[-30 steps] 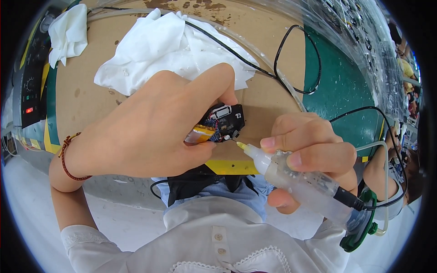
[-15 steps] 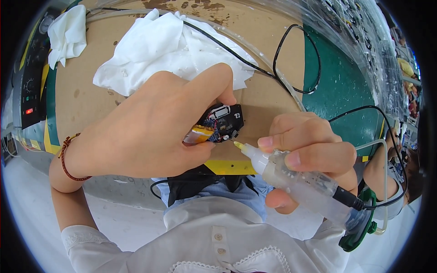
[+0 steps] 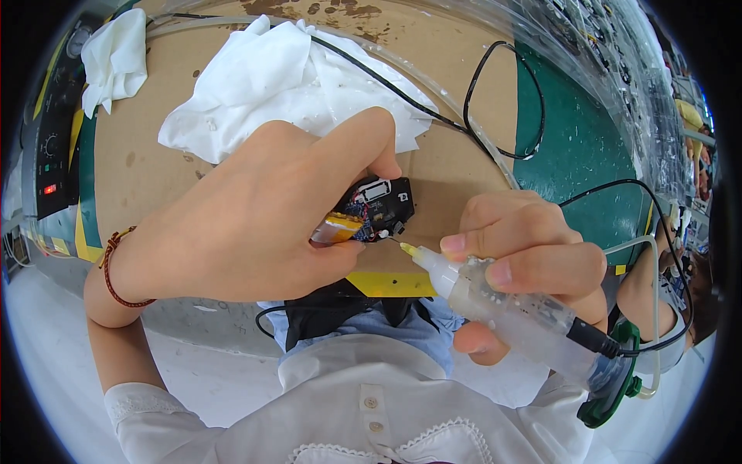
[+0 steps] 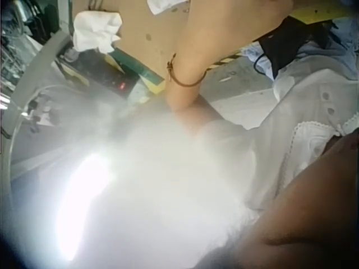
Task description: The person picks up a smartwatch component from a tray, applies glue to its internal edges using a dispenser, and sets it back. They repeat this process for other components, occasionally wiping them with a cloth or turning them over before returning them to the tray.
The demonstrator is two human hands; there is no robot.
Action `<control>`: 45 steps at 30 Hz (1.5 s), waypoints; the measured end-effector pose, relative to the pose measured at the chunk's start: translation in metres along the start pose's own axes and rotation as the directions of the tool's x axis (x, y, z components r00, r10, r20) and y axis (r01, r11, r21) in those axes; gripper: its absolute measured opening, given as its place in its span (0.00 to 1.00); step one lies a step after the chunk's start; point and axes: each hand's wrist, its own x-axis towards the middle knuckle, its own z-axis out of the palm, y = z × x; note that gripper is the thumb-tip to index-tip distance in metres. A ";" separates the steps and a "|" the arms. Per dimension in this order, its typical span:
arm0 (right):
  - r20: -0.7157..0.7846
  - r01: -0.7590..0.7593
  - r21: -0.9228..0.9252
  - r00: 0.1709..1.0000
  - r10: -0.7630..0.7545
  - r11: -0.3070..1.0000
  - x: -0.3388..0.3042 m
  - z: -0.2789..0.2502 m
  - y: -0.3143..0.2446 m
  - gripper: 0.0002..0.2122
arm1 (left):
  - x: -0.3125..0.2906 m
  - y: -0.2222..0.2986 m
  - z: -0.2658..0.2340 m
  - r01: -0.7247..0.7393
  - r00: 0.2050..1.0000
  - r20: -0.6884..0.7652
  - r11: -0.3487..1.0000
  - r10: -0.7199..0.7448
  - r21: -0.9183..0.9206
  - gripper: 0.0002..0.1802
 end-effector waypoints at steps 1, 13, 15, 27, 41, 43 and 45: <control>0.000 -0.006 -0.006 1.000 0.006 1.000 -0.001 0.001 0.000 0.22 | 0.000 -0.001 0.000 -0.002 1.000 0.001 1.000 0.002 -0.008 0.23; -0.062 0.063 0.061 0.996 -0.059 0.996 -0.004 0.000 0.000 0.22 | 0.001 0.001 -0.003 0.036 0.999 0.042 0.998 -0.035 -0.041 0.22; -0.066 0.060 0.063 0.996 -0.056 0.996 -0.004 -0.001 0.000 0.22 | 0.001 0.000 -0.002 0.034 0.999 0.038 0.999 -0.032 -0.042 0.22; 0.037 0.020 -0.040 0.999 -0.018 0.999 0.002 -0.003 -0.001 0.23 | 0.000 -0.003 -0.002 -0.034 0.999 0.020 0.999 0.034 -0.013 0.23; 0.031 0.036 -0.012 0.999 -0.036 0.999 0.001 -0.001 0.002 0.22 | 0.001 -0.003 -0.003 -0.011 1.000 0.026 1.000 0.012 -0.029 0.22; 0.018 0.038 -0.015 0.999 -0.037 0.999 0.000 0.001 0.002 0.22 | 0.001 -0.002 -0.003 -0.011 1.000 0.026 1.000 0.012 -0.021 0.22; 0.005 0.040 -0.014 0.999 -0.039 0.999 0.000 0.002 0.003 0.21 | 0.001 -0.002 -0.003 -0.007 1.000 0.027 1.000 0.007 -0.019 0.22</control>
